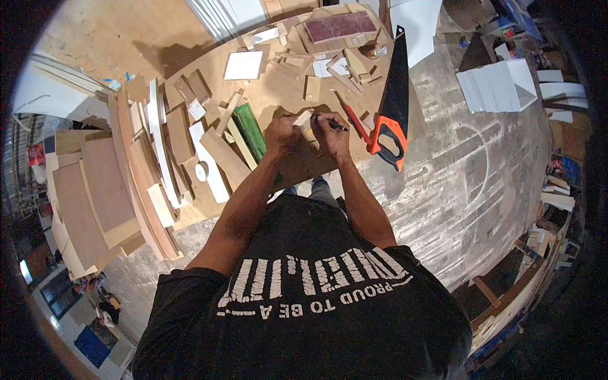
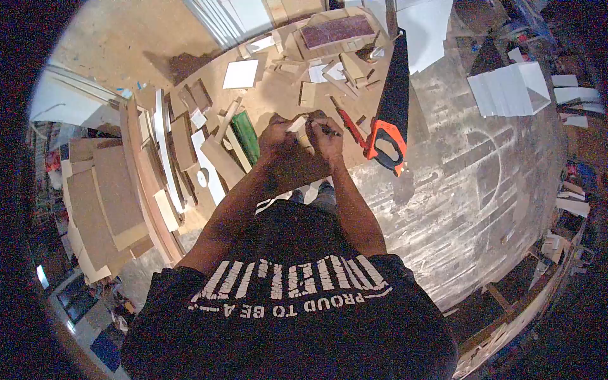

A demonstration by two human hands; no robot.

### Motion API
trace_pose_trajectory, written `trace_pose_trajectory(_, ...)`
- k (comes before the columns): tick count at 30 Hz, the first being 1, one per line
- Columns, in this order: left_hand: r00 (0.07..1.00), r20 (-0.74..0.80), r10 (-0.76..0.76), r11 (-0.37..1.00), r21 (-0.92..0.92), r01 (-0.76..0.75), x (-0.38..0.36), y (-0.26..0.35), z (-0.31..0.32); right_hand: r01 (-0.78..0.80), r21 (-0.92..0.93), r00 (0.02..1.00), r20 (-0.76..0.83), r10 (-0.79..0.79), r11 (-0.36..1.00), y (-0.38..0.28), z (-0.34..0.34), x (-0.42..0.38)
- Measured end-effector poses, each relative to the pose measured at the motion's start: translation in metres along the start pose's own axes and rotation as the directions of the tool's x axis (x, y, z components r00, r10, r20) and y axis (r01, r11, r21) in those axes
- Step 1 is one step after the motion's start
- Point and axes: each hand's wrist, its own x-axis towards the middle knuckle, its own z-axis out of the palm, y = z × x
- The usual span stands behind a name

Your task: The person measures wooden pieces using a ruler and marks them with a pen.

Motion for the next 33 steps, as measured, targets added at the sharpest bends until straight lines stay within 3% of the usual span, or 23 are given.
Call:
trace_pose_trajectory(9, 0.998, 0.019, -0.054, 0.999, -0.007, 0.054, -0.002, 0.006, -0.004, -0.055, 0.032, 0.997, -0.044, 0.057, 0.998, -0.004, 0.002, 0.001)
trace_pose_trajectory(12, 0.999, 0.051, -0.007, 1.000, 0.026, 0.005, 0.002, 0.004, -0.006, -0.082, -0.012, 0.996, -0.024, 0.082, 0.997, -0.003, 0.001, 0.001)
trace_pose_trajectory(21, 0.998, -0.047, 0.040, 0.999, -0.033, -0.041, -0.001, 0.000, -0.001, -0.025, 0.015, 1.000, -0.016, 0.026, 1.000, 0.001, 0.001, 0.002)
trace_pose_trajectory(27, 0.999, -0.014, 0.029, 0.999, -0.018, -0.029, -0.001, 0.003, -0.004, -0.033, -0.062, 0.999, -0.023, 0.032, 0.998, -0.005, 0.000, 0.003)
trace_pose_trajectory(30, 0.999, 0.051, 0.010, 1.000, -0.009, -0.009, 0.002, 0.001, -0.004, -0.109, 0.001, 0.994, 0.004, 0.109, 0.994, -0.002, 0.000, 0.003)
trace_pose_trajectory(33, 0.998, 0.041, -0.040, 0.999, 0.025, 0.039, 0.000, 0.003, -0.004, -0.072, 0.066, 0.993, -0.089, 0.077, 0.995, 0.011, -0.001, 0.005)
